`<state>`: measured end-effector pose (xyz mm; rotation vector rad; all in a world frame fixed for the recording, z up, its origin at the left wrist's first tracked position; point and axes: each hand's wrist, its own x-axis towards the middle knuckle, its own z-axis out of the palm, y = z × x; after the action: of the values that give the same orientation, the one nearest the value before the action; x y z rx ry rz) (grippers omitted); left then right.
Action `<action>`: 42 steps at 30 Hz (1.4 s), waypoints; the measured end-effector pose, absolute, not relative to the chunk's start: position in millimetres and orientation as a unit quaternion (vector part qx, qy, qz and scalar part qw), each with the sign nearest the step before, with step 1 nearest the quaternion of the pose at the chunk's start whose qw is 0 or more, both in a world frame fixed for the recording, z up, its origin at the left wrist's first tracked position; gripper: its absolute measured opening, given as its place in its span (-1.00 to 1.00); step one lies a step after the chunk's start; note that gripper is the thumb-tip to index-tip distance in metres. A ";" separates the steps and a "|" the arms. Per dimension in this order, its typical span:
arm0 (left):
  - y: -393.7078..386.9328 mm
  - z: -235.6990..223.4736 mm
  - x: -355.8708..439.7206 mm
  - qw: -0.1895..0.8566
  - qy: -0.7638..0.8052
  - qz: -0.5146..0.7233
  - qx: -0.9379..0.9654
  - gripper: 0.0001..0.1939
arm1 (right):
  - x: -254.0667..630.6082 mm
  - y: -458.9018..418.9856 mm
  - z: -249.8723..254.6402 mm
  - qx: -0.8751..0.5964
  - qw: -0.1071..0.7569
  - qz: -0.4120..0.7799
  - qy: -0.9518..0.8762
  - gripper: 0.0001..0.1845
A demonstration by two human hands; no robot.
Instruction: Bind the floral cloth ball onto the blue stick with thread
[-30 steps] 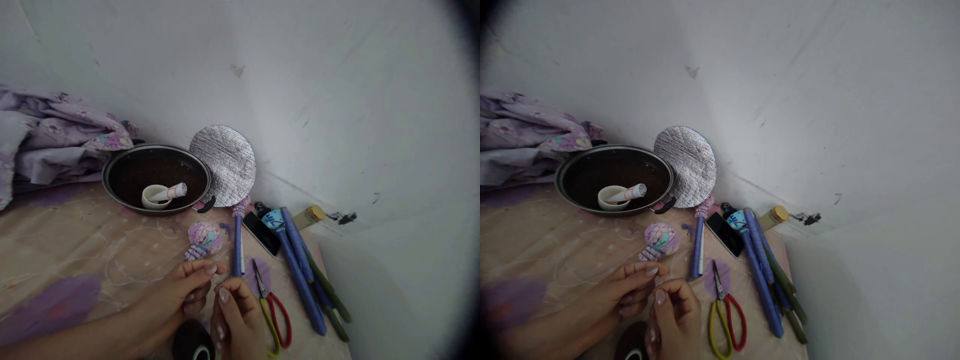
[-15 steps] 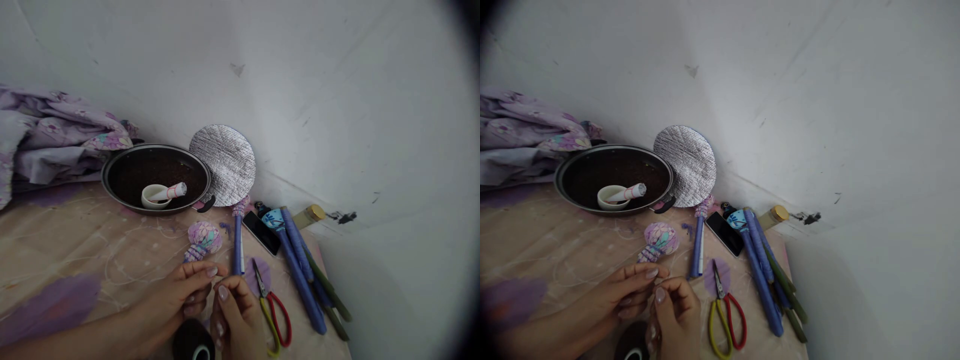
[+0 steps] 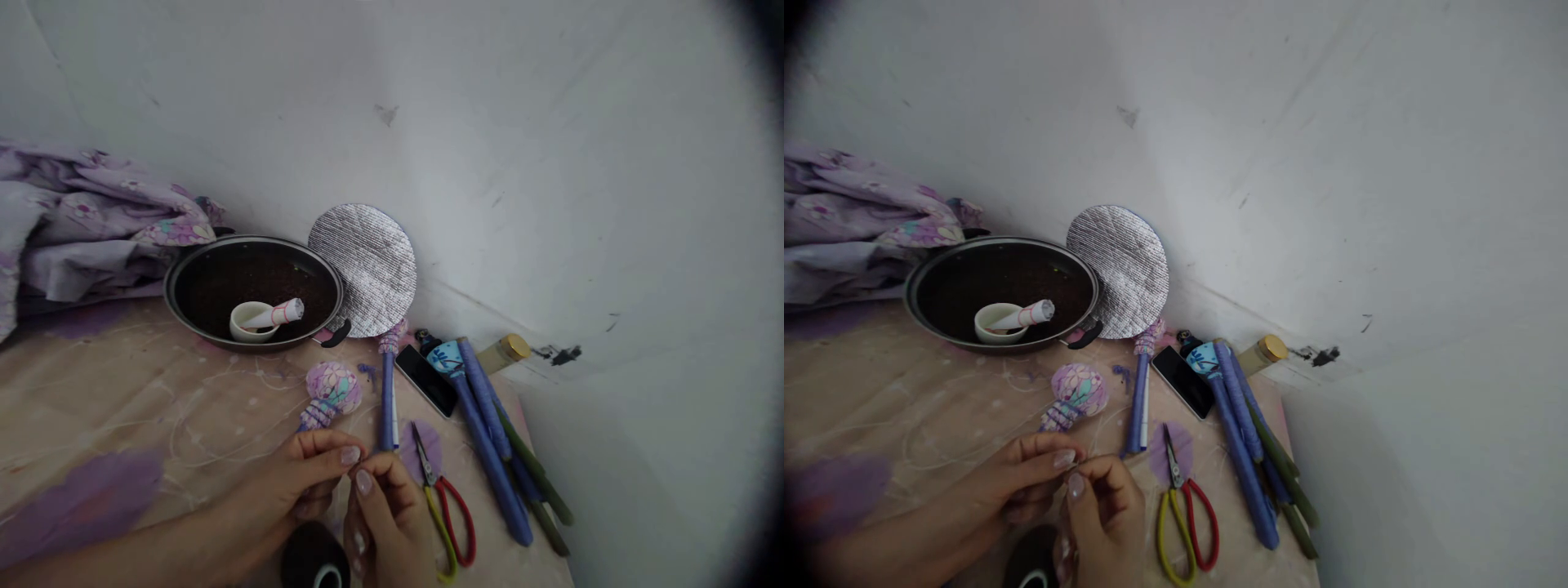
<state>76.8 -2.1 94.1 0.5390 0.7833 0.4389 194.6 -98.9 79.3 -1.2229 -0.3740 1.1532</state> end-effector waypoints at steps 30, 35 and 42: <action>-1.5 80.3 76.1 0.895 0.327 0.183 0.243 -0.11 | 187.7 -101.4 80.3 -0.537 0.652 0.513 -0.157 -0.18; -2.4 83.5 77.8 0.897 0.323 0.178 0.244 -0.10 | 187.6 -100.6 81.3 -0.506 0.655 0.543 -0.142 -0.21; -1.3 84.5 76.1 0.901 0.317 0.169 0.243 -0.11 | 187.5 -102.3 79.3 -0.495 0.654 0.554 -0.143 -0.23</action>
<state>76.1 -1.3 84.5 0.5022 0.6566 0.3490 187.5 -102.3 79.3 -1.1226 -0.3252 1.2558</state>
